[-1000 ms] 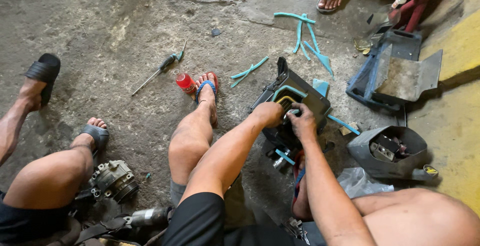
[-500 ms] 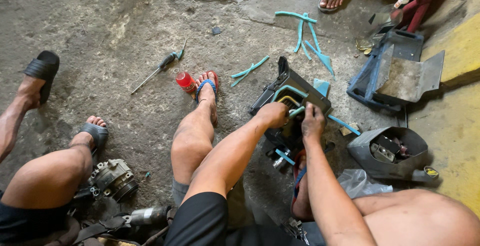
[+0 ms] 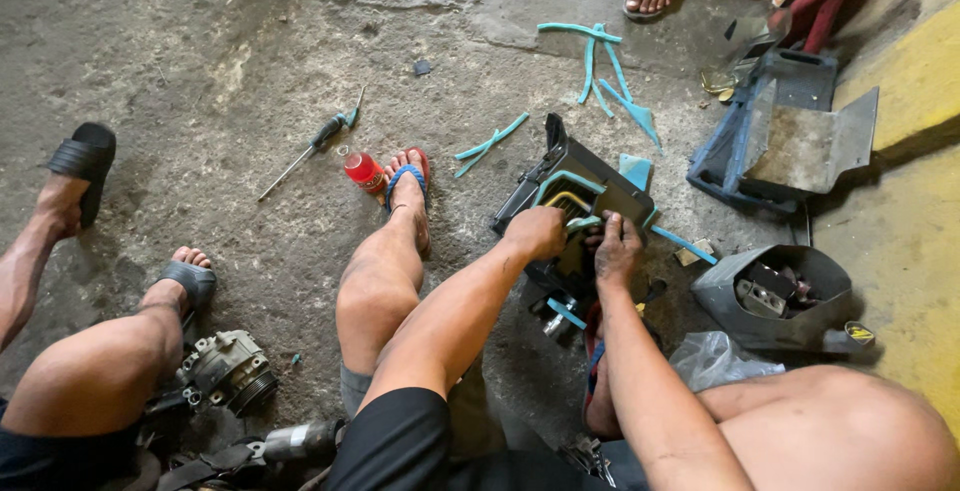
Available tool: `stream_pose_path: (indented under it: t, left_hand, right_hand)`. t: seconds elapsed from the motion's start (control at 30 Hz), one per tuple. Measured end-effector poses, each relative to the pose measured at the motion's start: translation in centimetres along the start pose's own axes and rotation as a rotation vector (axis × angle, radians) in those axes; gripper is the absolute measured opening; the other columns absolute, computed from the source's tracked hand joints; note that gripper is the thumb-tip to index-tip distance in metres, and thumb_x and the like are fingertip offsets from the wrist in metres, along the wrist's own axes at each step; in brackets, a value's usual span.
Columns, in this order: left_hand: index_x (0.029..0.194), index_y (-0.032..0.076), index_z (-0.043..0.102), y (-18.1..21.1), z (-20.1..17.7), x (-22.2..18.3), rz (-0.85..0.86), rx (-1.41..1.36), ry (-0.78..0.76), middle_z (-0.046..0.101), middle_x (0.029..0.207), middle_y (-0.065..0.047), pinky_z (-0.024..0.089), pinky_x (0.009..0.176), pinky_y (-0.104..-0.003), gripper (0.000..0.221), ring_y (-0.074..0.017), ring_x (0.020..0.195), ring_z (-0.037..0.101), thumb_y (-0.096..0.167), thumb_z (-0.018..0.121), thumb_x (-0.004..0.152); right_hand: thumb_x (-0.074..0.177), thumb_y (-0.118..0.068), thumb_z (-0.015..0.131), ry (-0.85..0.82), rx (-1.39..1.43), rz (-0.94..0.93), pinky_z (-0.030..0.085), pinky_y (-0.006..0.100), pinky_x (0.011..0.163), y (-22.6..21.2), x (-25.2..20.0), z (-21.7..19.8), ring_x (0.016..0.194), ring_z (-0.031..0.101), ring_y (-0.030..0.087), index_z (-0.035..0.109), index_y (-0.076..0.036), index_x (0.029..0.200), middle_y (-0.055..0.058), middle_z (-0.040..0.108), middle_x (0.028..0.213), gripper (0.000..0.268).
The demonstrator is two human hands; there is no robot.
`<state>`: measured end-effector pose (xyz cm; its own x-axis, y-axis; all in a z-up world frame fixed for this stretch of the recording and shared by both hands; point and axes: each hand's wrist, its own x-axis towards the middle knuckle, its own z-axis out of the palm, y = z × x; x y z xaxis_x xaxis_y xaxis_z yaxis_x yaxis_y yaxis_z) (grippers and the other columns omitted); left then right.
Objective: The person sits on the floor and works on a black electronic device, adjusting internal components and wires. They apply a red liquid from a bottle onto a blue sponge and use it to clean parts of the device.
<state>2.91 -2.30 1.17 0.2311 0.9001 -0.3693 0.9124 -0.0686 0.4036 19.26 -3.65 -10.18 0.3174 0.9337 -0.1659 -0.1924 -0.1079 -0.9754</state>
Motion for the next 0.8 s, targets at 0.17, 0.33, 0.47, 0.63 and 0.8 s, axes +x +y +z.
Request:
stream_pose_path:
  t: [0.17, 0.33, 0.47, 0.63, 0.8]
  left_hand:
    - [0.096, 0.012, 0.078, 1.1, -0.8, -0.8, 0.015, -0.005, -0.040, 0.076, 0.098, -0.017, 0.058, 0.081, -0.048, 0.025, -0.0365, 0.095, 0.072, 0.029, 0.068, 0.081]
    - [0.093, 0.005, 0.079, 2.4, -1.5, -0.9, -0.121, -0.066, 0.018, 0.075, 0.102, -0.021, 0.059, 0.084, -0.047, 0.034, -0.0368, 0.098, 0.073, 0.037, 0.068, 0.088]
    - [0.096, 0.005, 0.078, 2.5, -1.5, -0.3, -0.208, -0.101, 0.100, 0.075, 0.103, -0.022, 0.059, 0.085, -0.048, 0.038, -0.0395, 0.099, 0.072, 0.042, 0.070, 0.089]
    - [0.096, 0.006, 0.079, 2.2, -0.5, 0.3, -0.106, -0.079, 0.027, 0.075, 0.106, -0.020, 0.059, 0.086, -0.047, 0.032, -0.0375, 0.102, 0.072, 0.036, 0.073, 0.087]
    - [0.097, 0.007, 0.078, 1.2, 0.3, 1.1, -0.097, -0.066, -0.034, 0.075, 0.105, -0.017, 0.058, 0.086, -0.045, 0.032, -0.0346, 0.102, 0.072, 0.036, 0.078, 0.084]
  right_hand:
    - [0.109, -0.030, 0.053, -0.019, -0.030, -0.027, 0.049, 0.025, 0.056, -0.4, -0.2, 0.0, 0.060, 0.062, 0.012, 0.070, -0.002, 0.114, 0.005, 0.069, 0.079, 0.032]
    - [0.108, -0.029, 0.053, 0.006, -0.072, -0.003, 0.048, 0.026, 0.056, -0.8, -0.4, 0.2, 0.060, 0.063, 0.012, 0.070, -0.002, 0.114, 0.006, 0.070, 0.081, 0.032]
    - [0.109, -0.029, 0.053, 0.002, -0.057, -0.008, 0.048, 0.026, 0.057, -0.5, -0.2, 0.3, 0.060, 0.062, 0.013, 0.069, -0.002, 0.114, 0.007, 0.072, 0.081, 0.032]
    - [0.108, -0.029, 0.053, -0.001, -0.070, -0.016, 0.049, 0.027, 0.058, -0.5, -0.1, 0.3, 0.060, 0.063, 0.013, 0.070, -0.002, 0.114, 0.007, 0.072, 0.081, 0.032]
    - [0.108, -0.029, 0.053, -0.013, -0.082, -0.018, 0.050, 0.026, 0.059, -1.2, -0.5, 0.3, 0.060, 0.066, 0.014, 0.069, -0.001, 0.113, 0.008, 0.072, 0.081, 0.033]
